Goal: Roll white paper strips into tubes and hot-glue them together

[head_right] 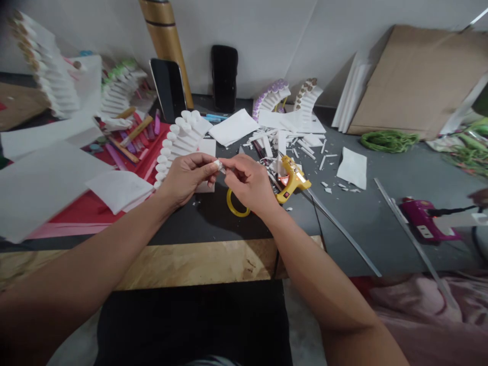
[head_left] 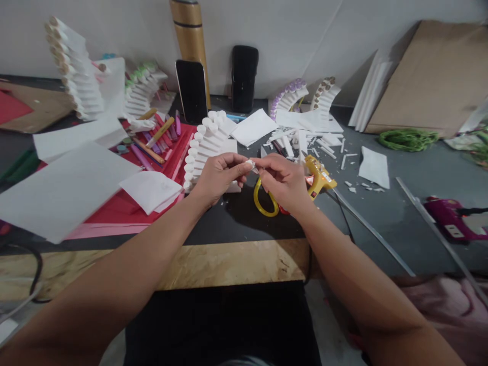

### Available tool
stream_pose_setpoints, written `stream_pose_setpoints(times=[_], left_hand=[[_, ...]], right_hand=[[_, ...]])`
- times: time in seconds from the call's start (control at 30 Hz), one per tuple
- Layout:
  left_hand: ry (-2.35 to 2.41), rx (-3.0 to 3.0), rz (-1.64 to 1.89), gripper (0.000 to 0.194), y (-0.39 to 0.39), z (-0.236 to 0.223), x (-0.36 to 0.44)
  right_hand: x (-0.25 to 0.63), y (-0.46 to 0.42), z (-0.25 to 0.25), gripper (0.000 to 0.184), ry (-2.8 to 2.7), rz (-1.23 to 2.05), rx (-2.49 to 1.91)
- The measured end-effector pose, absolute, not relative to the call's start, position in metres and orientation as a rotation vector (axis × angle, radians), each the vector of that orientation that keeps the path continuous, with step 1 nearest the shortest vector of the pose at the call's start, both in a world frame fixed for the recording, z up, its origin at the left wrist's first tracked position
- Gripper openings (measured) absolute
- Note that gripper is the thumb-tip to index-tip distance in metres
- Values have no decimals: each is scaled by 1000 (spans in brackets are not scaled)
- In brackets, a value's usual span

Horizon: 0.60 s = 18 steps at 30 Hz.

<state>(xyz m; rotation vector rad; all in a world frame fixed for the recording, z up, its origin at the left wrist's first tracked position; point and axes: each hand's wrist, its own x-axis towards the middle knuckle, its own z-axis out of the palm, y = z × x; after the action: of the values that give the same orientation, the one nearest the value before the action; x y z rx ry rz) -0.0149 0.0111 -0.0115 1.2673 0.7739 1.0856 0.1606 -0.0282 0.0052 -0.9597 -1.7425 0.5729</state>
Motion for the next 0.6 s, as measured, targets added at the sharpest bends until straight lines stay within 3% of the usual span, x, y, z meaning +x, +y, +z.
stream_pose_setpoints(times=[0.6], left_hand=[[797,1309,1185,26,10,-5,-14]], right_hand=[[157,-34,6,32,-1854,372,-996]])
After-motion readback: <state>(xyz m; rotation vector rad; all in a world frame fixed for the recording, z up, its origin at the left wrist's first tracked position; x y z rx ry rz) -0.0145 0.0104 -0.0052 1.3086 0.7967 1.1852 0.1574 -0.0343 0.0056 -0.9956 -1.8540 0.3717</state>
